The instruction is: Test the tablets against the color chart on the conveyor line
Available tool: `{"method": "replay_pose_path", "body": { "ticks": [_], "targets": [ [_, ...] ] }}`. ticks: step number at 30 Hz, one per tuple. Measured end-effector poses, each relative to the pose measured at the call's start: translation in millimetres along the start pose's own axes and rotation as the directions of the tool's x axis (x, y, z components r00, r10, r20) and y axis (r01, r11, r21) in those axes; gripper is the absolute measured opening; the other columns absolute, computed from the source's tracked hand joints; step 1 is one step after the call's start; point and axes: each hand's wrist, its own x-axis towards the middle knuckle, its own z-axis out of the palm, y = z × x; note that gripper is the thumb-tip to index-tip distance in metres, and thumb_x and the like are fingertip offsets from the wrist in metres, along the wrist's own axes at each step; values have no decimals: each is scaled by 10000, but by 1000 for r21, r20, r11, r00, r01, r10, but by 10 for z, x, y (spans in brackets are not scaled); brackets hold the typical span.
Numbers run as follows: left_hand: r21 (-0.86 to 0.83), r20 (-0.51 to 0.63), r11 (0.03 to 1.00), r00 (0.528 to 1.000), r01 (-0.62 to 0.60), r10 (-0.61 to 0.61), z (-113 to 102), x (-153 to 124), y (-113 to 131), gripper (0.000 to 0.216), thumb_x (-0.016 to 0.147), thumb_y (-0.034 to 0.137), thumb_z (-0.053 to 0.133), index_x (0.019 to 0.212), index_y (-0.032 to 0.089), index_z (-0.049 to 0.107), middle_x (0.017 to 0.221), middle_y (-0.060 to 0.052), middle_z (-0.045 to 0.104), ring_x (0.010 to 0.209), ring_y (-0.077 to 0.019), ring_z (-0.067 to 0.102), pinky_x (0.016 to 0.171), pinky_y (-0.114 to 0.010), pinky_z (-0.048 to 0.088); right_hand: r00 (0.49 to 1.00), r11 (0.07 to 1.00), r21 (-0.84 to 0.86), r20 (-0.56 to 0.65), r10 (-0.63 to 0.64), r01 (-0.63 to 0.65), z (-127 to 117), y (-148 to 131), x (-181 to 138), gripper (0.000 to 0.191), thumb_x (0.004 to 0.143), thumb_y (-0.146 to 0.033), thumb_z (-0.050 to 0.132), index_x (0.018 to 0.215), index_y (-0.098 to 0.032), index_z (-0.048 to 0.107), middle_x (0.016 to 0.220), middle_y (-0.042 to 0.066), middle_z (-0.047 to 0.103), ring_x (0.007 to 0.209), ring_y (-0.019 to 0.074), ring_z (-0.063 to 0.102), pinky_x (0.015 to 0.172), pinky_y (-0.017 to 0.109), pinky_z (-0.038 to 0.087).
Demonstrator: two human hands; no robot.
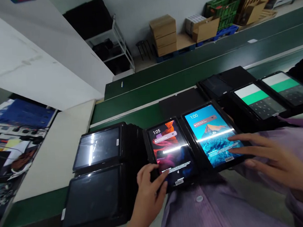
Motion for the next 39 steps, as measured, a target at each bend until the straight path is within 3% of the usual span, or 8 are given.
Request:
{"method": "replay_pose_path", "body": {
  "ticks": [5,8,11,15,19,26,29,39],
  "targets": [
    [-43,168,999,986,-10,17,227,206,-36,307,925,225,525,1101,350,744,1241,-90,536,1194,-285,448,978,-469,463,978,949,-283,111,176,-138,304,525,110,384,862,-674,509,941,-421,786,1452,23,534,1377,422,400,1003,696,375],
    [123,73,978,982,166,-176,289,464,-226,322,913,251,518,1149,294,733,1207,-126,543,1164,-316,464,983,-528,436,926,860,-343,-161,341,-377,366,821,264,505,861,-641,489,1173,-320,722,1534,95,426,1391,445,361,1033,713,324],
    [225,-140,901,928,370,-346,234,632,-390,482,940,319,452,1337,85,593,1197,-223,505,1154,-376,444,974,-614,398,840,815,-284,-380,387,-504,320,956,361,684,929,-601,395,1460,-177,466,1549,215,342,1408,437,337,1048,724,312],
    [170,-232,942,941,289,-247,107,481,-407,457,975,349,410,1340,132,578,1166,-163,517,1109,-302,497,1007,-521,401,879,881,-220,-342,333,-420,243,896,191,621,961,-569,349,1433,-187,483,1432,173,506,1361,318,456,1129,558,369],
    [66,-117,994,990,89,-81,111,114,-242,367,970,254,448,1292,268,624,1188,-109,517,1119,-256,507,963,-439,444,918,916,-157,-212,334,-370,221,759,-145,553,956,-583,384,1304,-220,613,1396,161,551,1291,311,542,1073,505,465],
    [-55,34,998,999,-4,6,252,-140,-4,386,935,177,490,1228,345,677,1275,-115,466,1178,-291,444,921,-472,485,890,902,-26,-178,420,-431,194,712,-190,580,898,-685,427,1180,-254,695,1331,157,605,1280,321,554,1061,491,478],
    [-29,86,999,996,28,-25,279,-64,-35,349,945,194,490,1163,351,714,1321,-114,436,1247,-324,385,934,-501,479,873,893,5,-210,441,-450,207,712,-113,601,882,-707,430,1164,-245,693,1301,158,625,1268,321,563,1070,505,466],
    [144,5,946,955,291,-295,258,304,-178,359,966,230,477,1238,335,685,1347,-122,459,1256,-332,401,1022,-607,400,835,866,45,-248,492,-497,186,655,-118,414,885,-570,494,1149,-303,669,1280,112,643,1237,306,581,1060,513,471]
  ]
}}
